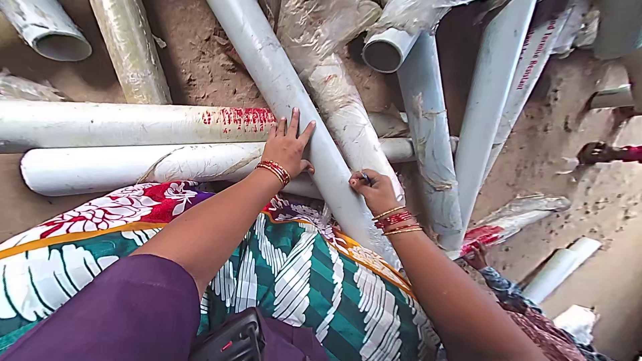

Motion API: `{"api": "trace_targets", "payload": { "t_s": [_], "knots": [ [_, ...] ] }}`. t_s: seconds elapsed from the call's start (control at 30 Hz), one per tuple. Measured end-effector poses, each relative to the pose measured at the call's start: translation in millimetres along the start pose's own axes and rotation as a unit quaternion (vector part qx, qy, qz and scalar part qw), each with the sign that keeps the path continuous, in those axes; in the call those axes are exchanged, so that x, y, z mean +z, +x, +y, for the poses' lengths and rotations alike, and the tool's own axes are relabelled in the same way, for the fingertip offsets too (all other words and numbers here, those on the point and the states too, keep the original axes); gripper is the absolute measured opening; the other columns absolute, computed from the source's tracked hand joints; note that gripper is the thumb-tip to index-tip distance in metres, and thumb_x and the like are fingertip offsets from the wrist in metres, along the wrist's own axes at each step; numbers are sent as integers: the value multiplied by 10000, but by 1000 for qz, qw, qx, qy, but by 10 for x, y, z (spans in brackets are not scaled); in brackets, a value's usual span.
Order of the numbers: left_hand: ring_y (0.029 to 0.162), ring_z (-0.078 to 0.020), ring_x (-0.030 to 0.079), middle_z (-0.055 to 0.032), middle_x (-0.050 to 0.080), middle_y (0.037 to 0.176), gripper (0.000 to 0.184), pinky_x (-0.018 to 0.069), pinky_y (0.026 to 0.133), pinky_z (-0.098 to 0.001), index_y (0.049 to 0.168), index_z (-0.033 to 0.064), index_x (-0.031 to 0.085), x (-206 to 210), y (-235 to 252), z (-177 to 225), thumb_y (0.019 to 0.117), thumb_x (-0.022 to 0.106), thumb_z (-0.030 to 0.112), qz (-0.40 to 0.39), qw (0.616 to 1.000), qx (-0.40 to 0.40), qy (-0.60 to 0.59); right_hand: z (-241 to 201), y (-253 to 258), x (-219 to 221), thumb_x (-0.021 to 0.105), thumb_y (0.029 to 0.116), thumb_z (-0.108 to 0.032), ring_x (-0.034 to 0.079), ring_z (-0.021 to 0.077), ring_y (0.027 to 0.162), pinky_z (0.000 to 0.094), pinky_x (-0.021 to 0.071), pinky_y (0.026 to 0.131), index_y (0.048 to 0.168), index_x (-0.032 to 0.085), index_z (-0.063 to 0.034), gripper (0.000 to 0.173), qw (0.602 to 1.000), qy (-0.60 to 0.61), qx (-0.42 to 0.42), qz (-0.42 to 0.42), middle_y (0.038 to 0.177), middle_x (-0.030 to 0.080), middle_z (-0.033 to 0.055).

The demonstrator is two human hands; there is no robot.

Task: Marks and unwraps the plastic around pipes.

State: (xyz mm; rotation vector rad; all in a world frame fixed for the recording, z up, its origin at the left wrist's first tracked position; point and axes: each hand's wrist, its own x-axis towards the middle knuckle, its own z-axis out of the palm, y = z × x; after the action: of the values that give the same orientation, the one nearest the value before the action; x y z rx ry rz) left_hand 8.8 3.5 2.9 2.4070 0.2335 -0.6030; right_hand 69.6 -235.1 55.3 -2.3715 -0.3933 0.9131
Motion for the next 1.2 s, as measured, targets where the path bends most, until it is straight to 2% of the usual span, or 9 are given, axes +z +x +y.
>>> {"api": "trace_targets", "payload": {
  "t_s": [0.13, 0.33, 0.5, 0.67, 0.8, 0.87, 0.93, 1.07, 1.2],
  "knots": [
    [1531, -517, 205, -301, 61, 1691, 1026, 216, 1221, -611, 1650, 166, 254, 22, 8, 5, 849, 808, 487, 1, 1000, 2, -3, 156, -15, 27, 603, 965, 23, 575, 3, 796, 174, 493, 746, 1226, 680, 47, 274, 991, 122, 49, 29, 1006, 673, 80],
    [1527, -519, 218, -309, 67, 1687, 1021, 229, 1220, -603, 1650, 164, 252, 45, 3, -17, 852, 805, 477, 10, 1000, 3, 1, 141, -61, 10, 608, 841, 129, 585, 127, 817, 292, 488, 763, 957, 762, 41, 212, 999, 23, -44, -7, 857, 643, 108],
    [1517, -531, 234, -315, 101, 1681, 1027, 241, 1207, -615, 1641, 168, 287, 81, 9, -33, 825, 829, 473, 31, 999, 12, -14, 199, 2, 72, 682, 917, -12, 569, 32, 805, 187, 483, 745, 1184, 715, 24, 271, 993, 102, 6, 52, 976, 655, 75],
    [1517, -526, 241, -316, 112, 1679, 1028, 229, 1215, -612, 1638, 169, 298, 97, 7, -44, 816, 835, 476, 38, 999, 16, -15, 117, 10, 39, 657, 891, 51, 604, 149, 838, 304, 497, 783, 977, 737, 70, 119, 998, 4, -57, 5, 891, 666, 149],
    [1516, -531, 235, -312, 96, 1682, 1028, 231, 1211, -614, 1643, 171, 282, 85, 8, -45, 827, 825, 479, 31, 999, 15, -11, 196, 9, 53, 631, 939, -24, 555, -12, 701, 171, 473, 647, 1038, 697, 22, 128, 990, 128, 31, 47, 880, 658, 7],
    [1517, -528, 237, -308, 95, 1684, 1031, 237, 1208, -614, 1644, 175, 279, 87, 11, -44, 826, 825, 483, 32, 999, 15, -11, 148, 3, 66, 675, 954, -60, 623, 65, 827, 237, 519, 778, 1135, 723, 39, 212, 994, 76, 39, 71, 993, 707, 102],
    [1513, -532, 244, -313, 103, 1681, 1024, 244, 1202, -617, 1642, 168, 283, 88, 13, -54, 828, 823, 478, 34, 999, 16, -12, 44, 0, 116, 696, 919, -24, 670, 210, 904, 356, 530, 856, 1082, 757, 54, 191, 996, -17, -10, 87, 972, 716, 191],
    [1518, -527, 234, -305, 97, 1686, 1022, 245, 1202, -616, 1642, 171, 285, 78, 18, -42, 828, 825, 469, 31, 999, 14, -15, -7, 31, 215, 617, 878, 67, 703, 386, 829, 480, 559, 787, 921, 747, 94, 139, 969, -154, -148, 125, 857, 709, 265],
    [1520, -529, 226, -304, 91, 1687, 1020, 232, 1210, -611, 1645, 179, 279, 81, 24, -35, 833, 818, 481, 25, 1000, 13, -11, -28, 16, 264, 579, 851, 123, 689, 490, 901, 569, 565, 790, 977, 657, 129, 148, 949, -257, -177, 50, 935, 662, 313]
  ]
}}
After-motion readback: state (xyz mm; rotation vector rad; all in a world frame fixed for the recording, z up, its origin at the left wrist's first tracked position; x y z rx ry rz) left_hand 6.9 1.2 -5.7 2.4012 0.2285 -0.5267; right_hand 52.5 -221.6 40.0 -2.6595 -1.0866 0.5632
